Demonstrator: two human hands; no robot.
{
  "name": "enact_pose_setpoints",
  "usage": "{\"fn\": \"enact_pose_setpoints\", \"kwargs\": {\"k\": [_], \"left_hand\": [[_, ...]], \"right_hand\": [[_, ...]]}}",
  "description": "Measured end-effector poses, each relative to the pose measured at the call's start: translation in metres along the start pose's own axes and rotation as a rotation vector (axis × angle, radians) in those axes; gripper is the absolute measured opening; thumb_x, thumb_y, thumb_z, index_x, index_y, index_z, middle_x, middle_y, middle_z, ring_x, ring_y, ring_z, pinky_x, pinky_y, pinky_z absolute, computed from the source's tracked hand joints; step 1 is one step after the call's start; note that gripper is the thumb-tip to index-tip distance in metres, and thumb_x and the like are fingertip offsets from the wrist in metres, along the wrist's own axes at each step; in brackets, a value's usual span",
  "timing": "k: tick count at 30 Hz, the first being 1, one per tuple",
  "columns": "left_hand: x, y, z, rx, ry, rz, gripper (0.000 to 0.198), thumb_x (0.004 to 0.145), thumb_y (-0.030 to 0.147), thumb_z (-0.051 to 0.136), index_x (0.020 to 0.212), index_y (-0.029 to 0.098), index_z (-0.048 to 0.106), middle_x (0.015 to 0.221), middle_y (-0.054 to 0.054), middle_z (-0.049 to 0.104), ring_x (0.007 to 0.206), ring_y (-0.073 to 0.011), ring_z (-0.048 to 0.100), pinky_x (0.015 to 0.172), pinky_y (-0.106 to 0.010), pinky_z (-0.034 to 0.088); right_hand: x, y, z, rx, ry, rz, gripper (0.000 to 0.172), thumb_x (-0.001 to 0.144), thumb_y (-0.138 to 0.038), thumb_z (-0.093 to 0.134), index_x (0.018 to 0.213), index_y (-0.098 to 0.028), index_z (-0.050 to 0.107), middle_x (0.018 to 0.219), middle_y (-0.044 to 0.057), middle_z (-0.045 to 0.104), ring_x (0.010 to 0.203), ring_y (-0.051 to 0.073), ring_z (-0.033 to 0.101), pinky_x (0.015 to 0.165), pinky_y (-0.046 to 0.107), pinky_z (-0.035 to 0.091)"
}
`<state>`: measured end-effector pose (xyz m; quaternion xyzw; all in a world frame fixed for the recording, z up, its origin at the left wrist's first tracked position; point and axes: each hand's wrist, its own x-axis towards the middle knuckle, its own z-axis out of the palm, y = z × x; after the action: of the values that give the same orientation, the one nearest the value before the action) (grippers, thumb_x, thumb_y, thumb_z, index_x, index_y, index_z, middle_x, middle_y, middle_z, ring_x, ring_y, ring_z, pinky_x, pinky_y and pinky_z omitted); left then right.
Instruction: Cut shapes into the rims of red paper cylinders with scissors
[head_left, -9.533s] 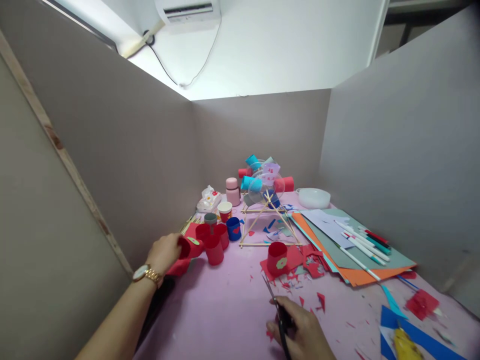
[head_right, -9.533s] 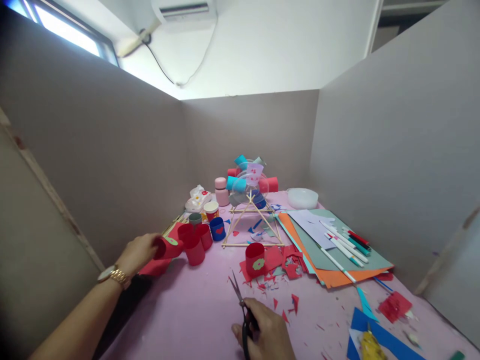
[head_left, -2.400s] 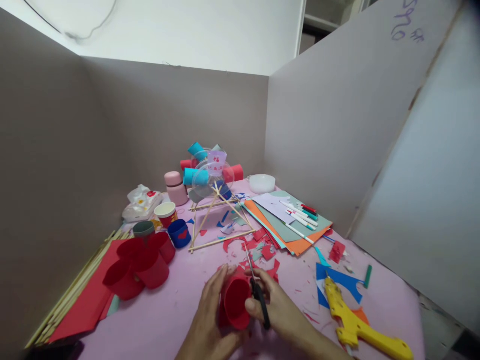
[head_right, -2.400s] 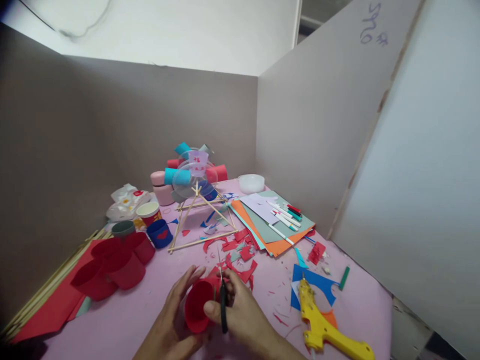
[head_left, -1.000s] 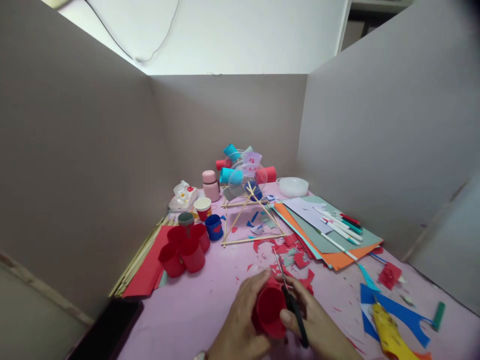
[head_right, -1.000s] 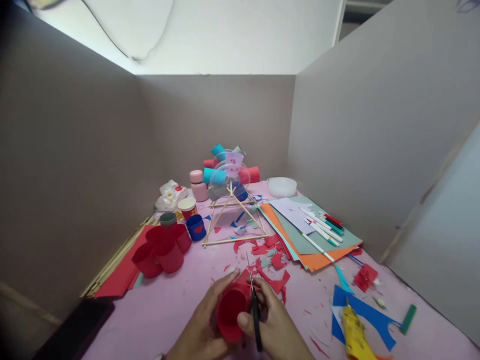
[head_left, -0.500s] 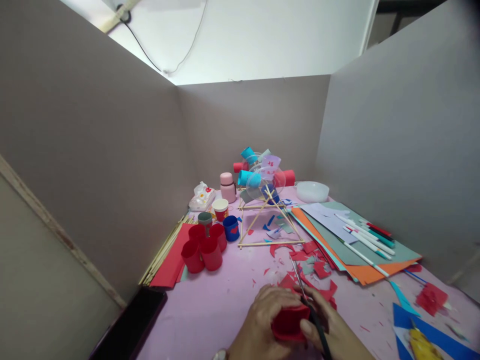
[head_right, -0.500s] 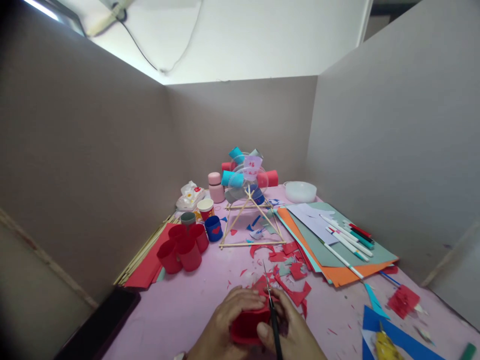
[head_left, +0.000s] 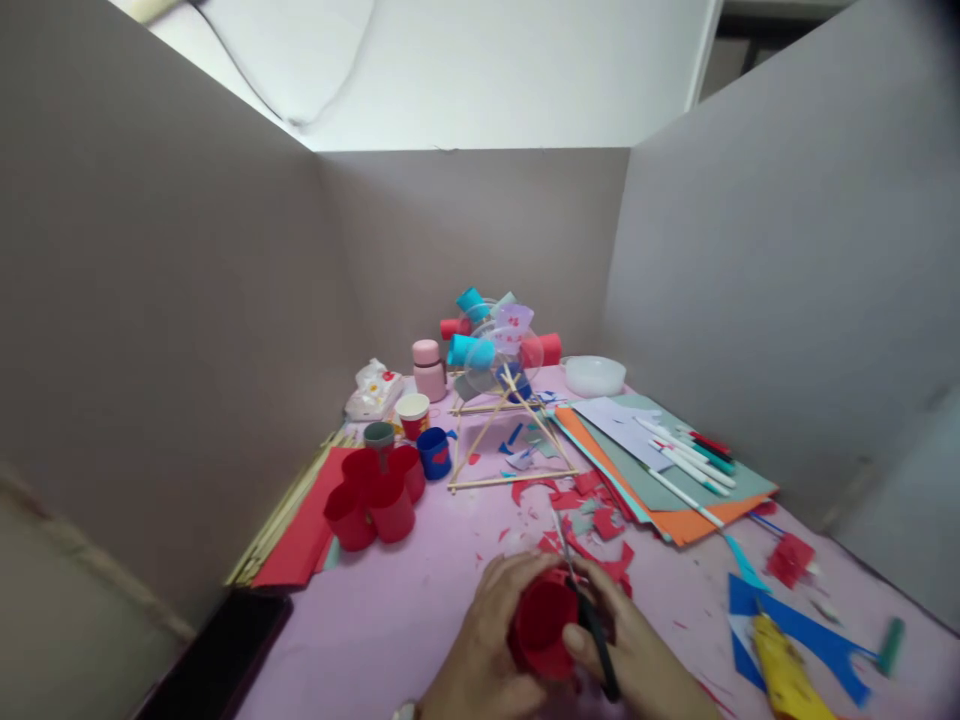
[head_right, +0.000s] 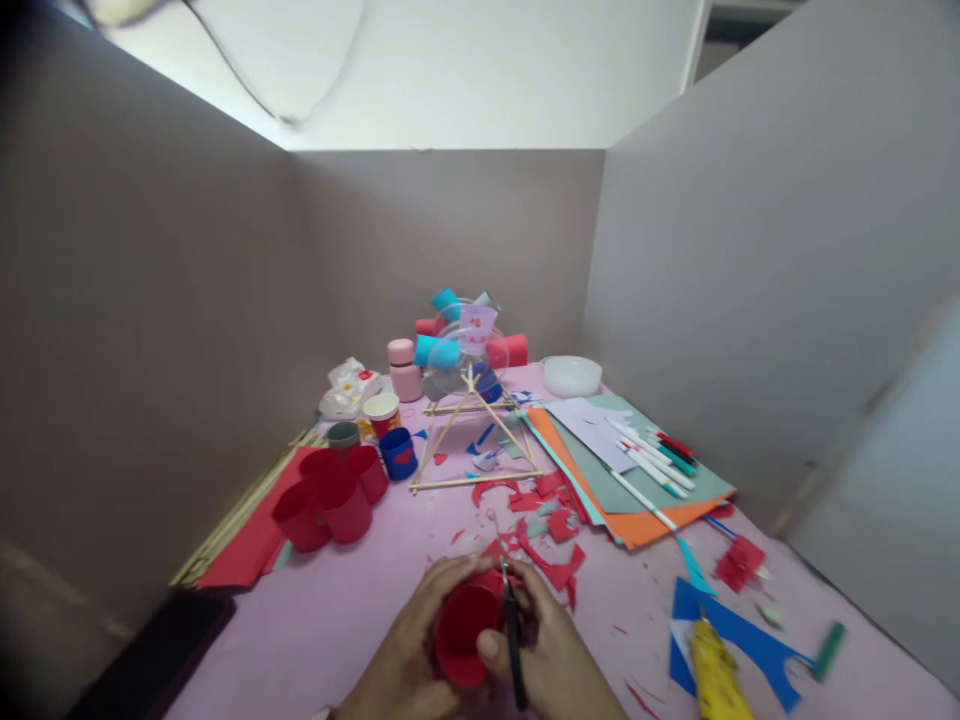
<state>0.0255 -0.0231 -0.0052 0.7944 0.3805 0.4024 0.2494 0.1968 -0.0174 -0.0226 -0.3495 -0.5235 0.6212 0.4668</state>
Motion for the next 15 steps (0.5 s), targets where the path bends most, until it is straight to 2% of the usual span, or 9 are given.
{"fn": "enact_pose_setpoints", "kwargs": {"k": [1, 3, 7, 11, 15], "left_hand": [[0.0, -0.0003, -0.0006, -0.012, -0.009, -0.001, 0.073, 0.064, 0.01, 0.072, 0.128, 0.03, 0.045, 0.128, -0.007, 0.06, 0.117, -0.0273, 0.054, 0.105, -0.046, 0.035], [0.0009, -0.0011, -0.0017, -0.038, -0.032, 0.006, 0.056, 0.069, 0.012, 0.071, 0.117, 0.035, 0.055, 0.118, -0.002, 0.066, 0.114, -0.0262, 0.056, 0.108, -0.047, 0.031], [0.0035, -0.0015, -0.0017, -0.063, -0.034, -0.012, 0.07, 0.07, 0.015, 0.073, 0.129, 0.038, 0.043, 0.13, -0.004, 0.058, 0.118, -0.0269, 0.054, 0.1, -0.041, 0.042], [0.0039, -0.0018, -0.0005, -0.087, -0.053, -0.001, 0.058, 0.069, 0.018, 0.075, 0.117, 0.04, 0.051, 0.118, -0.001, 0.064, 0.112, -0.0254, 0.057, 0.095, -0.039, 0.046], [0.0038, -0.0068, -0.0019, -0.108, -0.064, -0.004, 0.055, 0.071, 0.021, 0.073, 0.118, 0.04, 0.051, 0.119, -0.002, 0.064, 0.112, -0.0263, 0.057, 0.094, -0.041, 0.046]], "right_hand": [[0.0002, -0.0037, 0.0018, 0.009, -0.019, 0.0, 0.075, 0.06, -0.061, 0.076, 0.116, -0.02, 0.049, 0.107, 0.014, 0.065, 0.104, 0.033, 0.06, 0.095, 0.045, 0.043], [0.0016, -0.0086, 0.0035, 0.034, -0.043, -0.001, 0.076, 0.06, -0.06, 0.077, 0.118, -0.022, 0.045, 0.108, 0.012, 0.064, 0.102, 0.03, 0.061, 0.093, 0.043, 0.044], [0.0041, -0.0079, 0.0021, 0.074, -0.079, -0.042, 0.075, 0.061, -0.057, 0.078, 0.117, -0.02, 0.046, 0.103, 0.011, 0.065, 0.096, 0.028, 0.063, 0.084, 0.04, 0.048], [0.0044, -0.0058, 0.0014, 0.097, -0.079, -0.053, 0.077, 0.057, -0.053, 0.083, 0.116, -0.02, 0.047, 0.104, 0.009, 0.064, 0.1, 0.028, 0.06, 0.086, 0.037, 0.047], [0.0035, -0.0078, 0.0023, 0.116, -0.13, -0.088, 0.066, 0.061, -0.052, 0.081, 0.11, -0.021, 0.05, 0.103, 0.008, 0.064, 0.097, 0.026, 0.062, 0.083, 0.034, 0.047]]}}
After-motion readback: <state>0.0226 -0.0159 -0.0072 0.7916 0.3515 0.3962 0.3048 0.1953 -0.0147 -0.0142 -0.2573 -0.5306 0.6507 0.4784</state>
